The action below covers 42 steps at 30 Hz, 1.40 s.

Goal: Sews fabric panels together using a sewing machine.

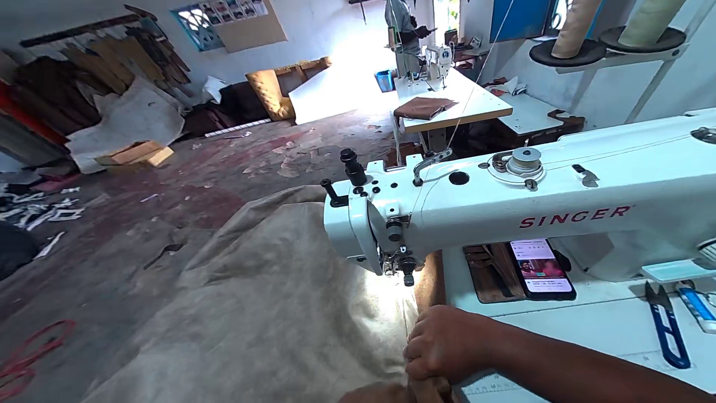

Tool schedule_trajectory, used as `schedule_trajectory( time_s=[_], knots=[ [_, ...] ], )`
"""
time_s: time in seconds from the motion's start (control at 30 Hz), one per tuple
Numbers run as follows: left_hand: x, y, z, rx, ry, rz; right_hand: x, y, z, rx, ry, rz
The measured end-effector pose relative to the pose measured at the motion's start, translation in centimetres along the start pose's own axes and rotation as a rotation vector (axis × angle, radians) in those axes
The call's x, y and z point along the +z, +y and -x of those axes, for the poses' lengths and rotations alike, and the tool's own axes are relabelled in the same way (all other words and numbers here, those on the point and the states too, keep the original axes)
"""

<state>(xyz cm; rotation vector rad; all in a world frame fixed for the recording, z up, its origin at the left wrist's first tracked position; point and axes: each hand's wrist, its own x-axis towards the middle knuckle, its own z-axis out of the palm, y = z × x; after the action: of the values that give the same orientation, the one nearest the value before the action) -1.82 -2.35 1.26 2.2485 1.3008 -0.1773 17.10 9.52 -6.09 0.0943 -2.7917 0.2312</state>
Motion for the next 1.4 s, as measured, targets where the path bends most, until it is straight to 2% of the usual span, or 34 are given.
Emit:
schedule_trajectory(
  time_s=[0.2,0.3,0.4,0.53,0.63,0.7,0.83,0.97,1.07,1.23,1.4],
  knots=[
    [0.2,-5.7,-3.7,0.18,0.389,0.017,-0.6,-1.0,0.2,-0.027,-0.088,-0.109],
    [2.3,-7.7,-5.1,0.149,0.422,-0.008,-0.5,-1.1,0.2,-0.029,-0.088,-0.109],
    [4.7,-8.3,-5.1,0.131,0.552,-0.091,-0.6,-0.9,0.3,-0.023,-0.085,-0.114],
    [5.4,-7.4,-4.1,0.024,0.509,-0.043,-0.6,-1.0,0.4,-0.022,-0.099,-0.124],
    [5.3,-7.4,-4.2,0.008,0.526,-0.007,-0.6,-0.9,0.5,-0.024,-0.105,-0.143],
    [4.5,-7.5,-4.8,-0.01,0.519,-0.019,-0.5,-0.8,0.5,-0.024,-0.107,-0.147],
    [2.3,-6.4,-6.5,-0.128,0.399,-0.113,-0.5,-0.8,0.6,-0.013,-0.115,-0.159],
    [4.4,-7.1,-7.2,-0.086,0.593,-0.327,-0.7,-0.7,0.6,-0.01,-0.104,-0.16],
    [4.2,-6.9,-6.1,-0.145,0.471,-0.222,-0.8,-0.7,0.7,0.002,-0.117,-0.167],
    [4.1,-7.3,-5.7,-0.171,0.443,-0.107,-0.8,-0.7,0.6,0.018,-0.123,-0.169],
    [3.3,-7.7,-6.6,-0.187,0.433,-0.102,-0.9,-0.3,0.8,0.045,-0.116,-0.15]
  ],
)
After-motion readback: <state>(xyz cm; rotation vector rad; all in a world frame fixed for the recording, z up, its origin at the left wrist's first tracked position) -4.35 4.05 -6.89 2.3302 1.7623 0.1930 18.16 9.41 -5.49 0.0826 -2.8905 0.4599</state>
